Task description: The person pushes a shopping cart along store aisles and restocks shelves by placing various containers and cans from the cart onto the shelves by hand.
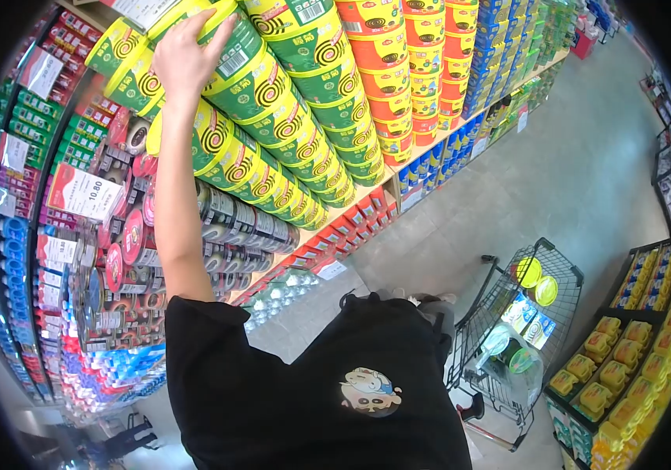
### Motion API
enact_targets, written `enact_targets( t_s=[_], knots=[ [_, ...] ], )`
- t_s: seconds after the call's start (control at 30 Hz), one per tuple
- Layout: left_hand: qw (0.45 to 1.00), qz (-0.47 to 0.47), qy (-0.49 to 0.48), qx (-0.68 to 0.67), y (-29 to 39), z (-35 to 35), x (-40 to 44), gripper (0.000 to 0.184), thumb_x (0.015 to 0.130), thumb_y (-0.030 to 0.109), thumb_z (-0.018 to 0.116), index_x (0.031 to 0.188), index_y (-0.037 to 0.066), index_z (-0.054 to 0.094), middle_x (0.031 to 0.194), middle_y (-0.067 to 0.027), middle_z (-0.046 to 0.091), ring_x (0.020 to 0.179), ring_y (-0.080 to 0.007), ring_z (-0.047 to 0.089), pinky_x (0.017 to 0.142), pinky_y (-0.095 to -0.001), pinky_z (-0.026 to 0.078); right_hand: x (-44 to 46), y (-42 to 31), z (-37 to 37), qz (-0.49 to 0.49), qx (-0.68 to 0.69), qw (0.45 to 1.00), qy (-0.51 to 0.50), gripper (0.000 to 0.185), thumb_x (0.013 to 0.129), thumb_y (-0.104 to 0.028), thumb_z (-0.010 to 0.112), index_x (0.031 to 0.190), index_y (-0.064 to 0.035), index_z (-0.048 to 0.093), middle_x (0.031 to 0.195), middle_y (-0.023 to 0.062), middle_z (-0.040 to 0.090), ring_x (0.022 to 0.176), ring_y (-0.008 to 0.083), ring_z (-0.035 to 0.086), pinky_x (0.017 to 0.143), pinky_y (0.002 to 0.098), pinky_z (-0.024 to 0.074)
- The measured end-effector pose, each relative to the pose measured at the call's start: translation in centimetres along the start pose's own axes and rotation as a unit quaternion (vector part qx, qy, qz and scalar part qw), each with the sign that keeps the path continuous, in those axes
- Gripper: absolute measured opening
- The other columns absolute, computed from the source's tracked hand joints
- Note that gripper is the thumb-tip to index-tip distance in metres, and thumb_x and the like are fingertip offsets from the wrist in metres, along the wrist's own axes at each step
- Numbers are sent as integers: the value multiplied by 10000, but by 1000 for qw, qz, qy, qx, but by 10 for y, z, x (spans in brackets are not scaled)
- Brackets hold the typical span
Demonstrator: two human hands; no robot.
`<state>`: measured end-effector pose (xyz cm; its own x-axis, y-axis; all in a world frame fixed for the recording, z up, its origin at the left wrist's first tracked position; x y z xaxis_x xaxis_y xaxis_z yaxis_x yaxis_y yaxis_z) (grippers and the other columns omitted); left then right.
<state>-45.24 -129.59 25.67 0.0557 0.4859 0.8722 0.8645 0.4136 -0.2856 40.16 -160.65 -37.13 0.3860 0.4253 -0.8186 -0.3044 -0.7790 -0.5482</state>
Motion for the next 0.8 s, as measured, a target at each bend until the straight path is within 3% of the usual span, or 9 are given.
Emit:
enact_targets(
  t_s=[0.1, 0.13, 0.27, 0.4, 0.8],
  knots=[
    [987, -85, -41, -131, 20, -17, 1, 490, 791, 186, 841, 1242, 46, 714, 1108, -153, 717, 1040, -290, 682, 885, -388, 536, 10, 3, -9, -3, -13, 1000, 0, 406, 842, -18, 615, 1246, -5, 658, 920, 166, 708, 743, 237, 698, 705, 340, 582],
    [988, -45, 34, -141, 26, -18, 2, 287, 854, 240, 815, 1067, 51, 781, 930, -148, 724, 874, -294, 704, 785, -370, 545, 17, 8, -11, -6, -15, 1000, -1, 412, 841, -18, 614, 1251, -6, 656, 922, 167, 708, 746, 235, 697, 705, 338, 581],
    [982, -59, 47, -175, 29, -18, 2, 279, 840, 225, 828, 1052, 49, 783, 891, -130, 725, 789, -275, 690, 732, -347, 535, 31, 21, -21, -13, -8, 1000, -14, 426, 839, -18, 610, 1262, -10, 661, 935, 166, 707, 757, 238, 697, 711, 343, 580],
    [984, -40, 56, -167, 32, -20, 3, 256, 834, 221, 831, 1029, 60, 790, 852, -127, 713, 766, -258, 681, 701, -341, 513, 18, 12, -15, -7, -12, 1000, -4, 427, 840, -13, 605, 1262, -22, 670, 959, 164, 706, 788, 243, 694, 722, 360, 578],
    [986, -33, 90, -138, 32, -17, 1, 249, 831, 210, 826, 1018, 50, 789, 951, -148, 763, 882, -306, 726, 813, -376, 555, 9, 6, -10, -13, -5, 1000, 1, 401, 829, -16, 615, 1224, -39, 677, 966, 141, 688, 835, 220, 670, 768, 353, 548]
  ],
)
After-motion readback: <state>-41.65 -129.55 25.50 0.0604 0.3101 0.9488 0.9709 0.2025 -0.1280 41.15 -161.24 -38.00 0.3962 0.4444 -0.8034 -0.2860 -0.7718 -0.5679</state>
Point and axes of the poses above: each hand's wrist, its own x-axis towards the middle knuckle, its own z-axis out of the palm, y = z × x, the point moved 2 cm from there along x, towards the middle knuckle
